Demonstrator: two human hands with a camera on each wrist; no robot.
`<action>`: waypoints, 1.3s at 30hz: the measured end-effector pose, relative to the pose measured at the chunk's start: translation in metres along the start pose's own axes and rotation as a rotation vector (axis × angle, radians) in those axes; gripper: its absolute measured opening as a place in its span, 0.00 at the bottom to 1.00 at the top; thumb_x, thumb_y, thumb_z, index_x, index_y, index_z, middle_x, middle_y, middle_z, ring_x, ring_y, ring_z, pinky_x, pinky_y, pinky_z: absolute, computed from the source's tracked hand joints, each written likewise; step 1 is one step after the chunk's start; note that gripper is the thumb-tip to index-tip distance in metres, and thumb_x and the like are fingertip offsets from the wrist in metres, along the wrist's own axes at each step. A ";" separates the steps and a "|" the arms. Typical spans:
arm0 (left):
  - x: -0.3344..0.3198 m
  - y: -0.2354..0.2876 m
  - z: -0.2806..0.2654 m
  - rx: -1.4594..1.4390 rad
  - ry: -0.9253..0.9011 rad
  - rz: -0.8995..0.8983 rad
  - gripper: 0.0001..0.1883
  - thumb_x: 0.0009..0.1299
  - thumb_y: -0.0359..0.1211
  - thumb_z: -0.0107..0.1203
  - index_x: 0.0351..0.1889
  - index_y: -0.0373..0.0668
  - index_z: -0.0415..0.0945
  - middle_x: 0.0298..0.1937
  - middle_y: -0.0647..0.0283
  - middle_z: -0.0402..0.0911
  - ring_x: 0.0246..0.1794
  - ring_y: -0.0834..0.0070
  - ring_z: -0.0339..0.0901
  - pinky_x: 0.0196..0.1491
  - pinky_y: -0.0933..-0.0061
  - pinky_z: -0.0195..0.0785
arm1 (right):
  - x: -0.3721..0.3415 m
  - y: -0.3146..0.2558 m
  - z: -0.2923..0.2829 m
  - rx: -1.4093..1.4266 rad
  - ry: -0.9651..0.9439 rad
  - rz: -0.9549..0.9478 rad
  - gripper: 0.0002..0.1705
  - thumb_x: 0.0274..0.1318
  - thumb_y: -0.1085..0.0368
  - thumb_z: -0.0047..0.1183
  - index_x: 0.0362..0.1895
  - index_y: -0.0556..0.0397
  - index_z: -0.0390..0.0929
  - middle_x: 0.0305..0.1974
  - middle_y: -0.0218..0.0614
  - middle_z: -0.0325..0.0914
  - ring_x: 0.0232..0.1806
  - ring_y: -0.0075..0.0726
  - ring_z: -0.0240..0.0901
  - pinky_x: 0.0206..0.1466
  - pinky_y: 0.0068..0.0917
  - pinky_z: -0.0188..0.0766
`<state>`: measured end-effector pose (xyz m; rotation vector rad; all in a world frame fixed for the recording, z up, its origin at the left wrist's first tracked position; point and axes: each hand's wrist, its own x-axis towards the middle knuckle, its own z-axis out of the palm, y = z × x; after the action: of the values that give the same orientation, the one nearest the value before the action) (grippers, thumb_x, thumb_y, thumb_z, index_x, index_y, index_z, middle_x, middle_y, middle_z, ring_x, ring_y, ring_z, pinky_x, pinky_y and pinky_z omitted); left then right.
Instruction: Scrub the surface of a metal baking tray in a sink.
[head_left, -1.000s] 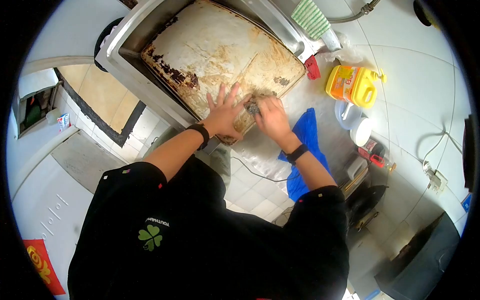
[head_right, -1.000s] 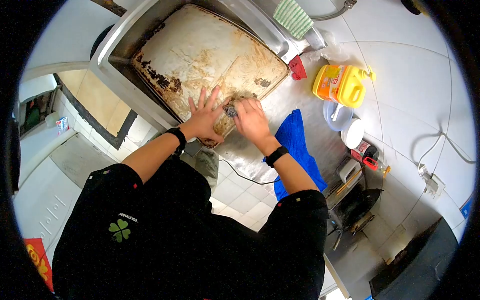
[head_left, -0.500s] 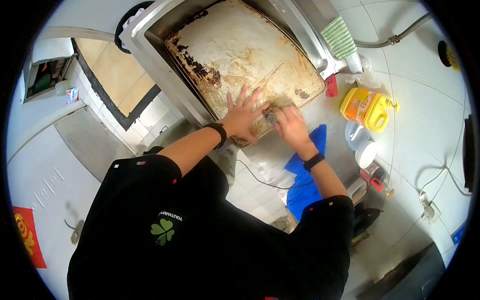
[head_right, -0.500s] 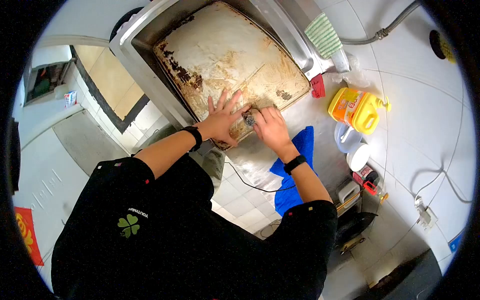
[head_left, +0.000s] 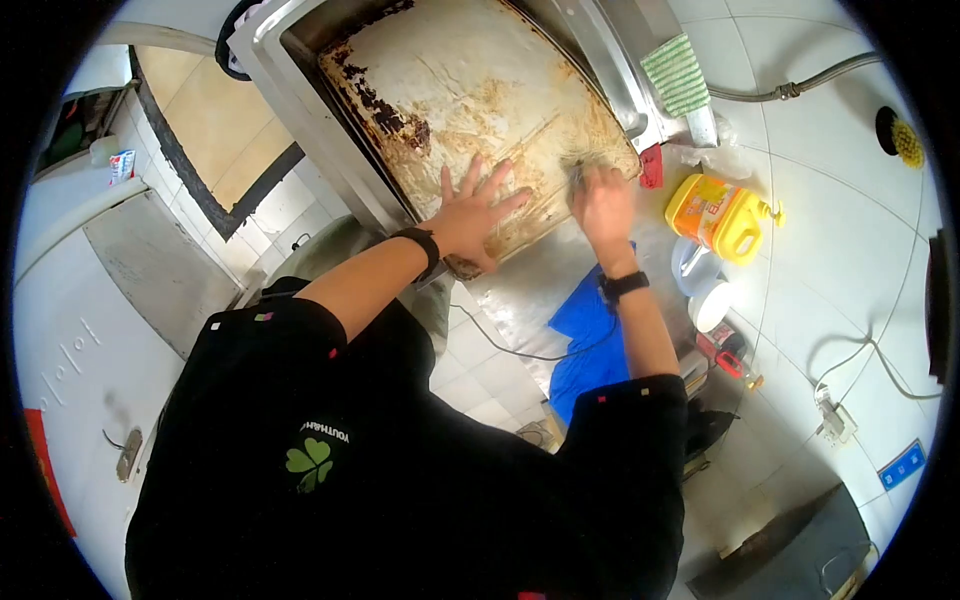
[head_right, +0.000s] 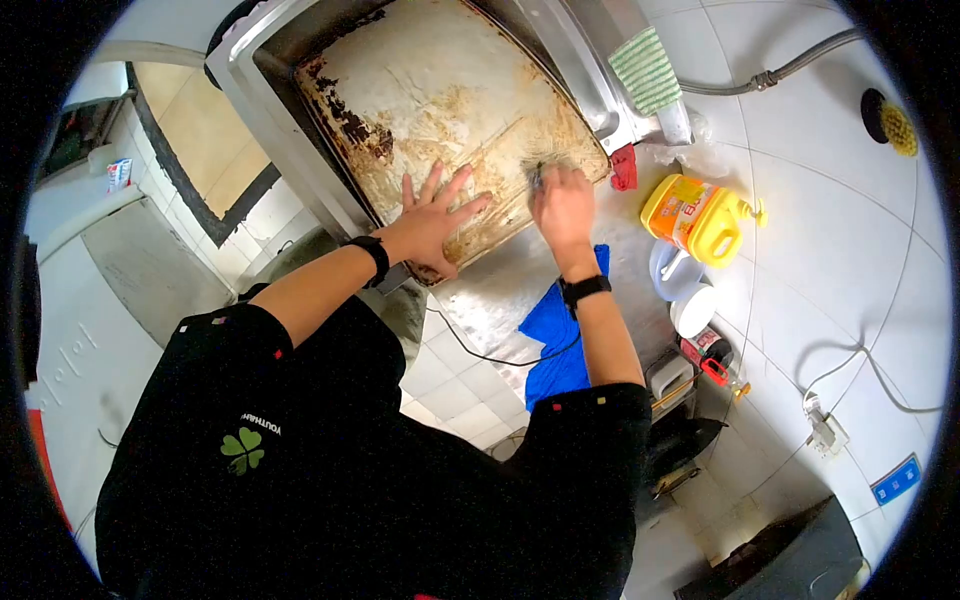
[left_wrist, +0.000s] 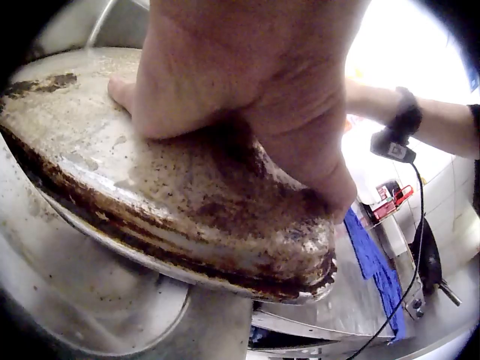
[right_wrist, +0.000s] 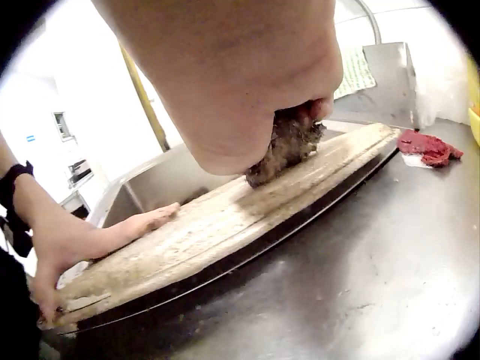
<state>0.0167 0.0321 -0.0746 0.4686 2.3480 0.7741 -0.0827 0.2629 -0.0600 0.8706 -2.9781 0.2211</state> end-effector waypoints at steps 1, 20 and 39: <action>-0.001 -0.001 0.002 0.019 0.039 0.016 0.64 0.37 0.53 0.75 0.75 0.65 0.49 0.79 0.54 0.29 0.76 0.38 0.21 0.63 0.18 0.25 | -0.003 0.000 0.001 0.031 -0.028 -0.075 0.12 0.38 0.70 0.56 0.33 0.54 0.75 0.30 0.44 0.74 0.37 0.51 0.70 0.43 0.42 0.69; -0.005 -0.001 0.006 -0.036 0.069 0.019 0.63 0.37 0.49 0.76 0.75 0.68 0.50 0.79 0.57 0.29 0.77 0.41 0.21 0.64 0.19 0.23 | 0.014 0.008 0.000 -0.321 -0.384 0.033 0.07 0.47 0.61 0.51 0.31 0.46 0.78 0.33 0.41 0.81 0.35 0.48 0.80 0.39 0.43 0.76; -0.004 -0.006 0.007 -0.060 0.050 0.026 0.66 0.36 0.49 0.76 0.75 0.69 0.47 0.79 0.57 0.27 0.77 0.41 0.19 0.63 0.19 0.21 | 0.022 -0.011 -0.007 -0.391 -0.592 0.113 0.09 0.51 0.59 0.49 0.35 0.45 0.79 0.33 0.43 0.82 0.36 0.48 0.81 0.41 0.45 0.76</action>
<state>0.0233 0.0287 -0.0808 0.4595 2.3621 0.8748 -0.0955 0.2433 -0.0505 0.8292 -3.3984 -0.7189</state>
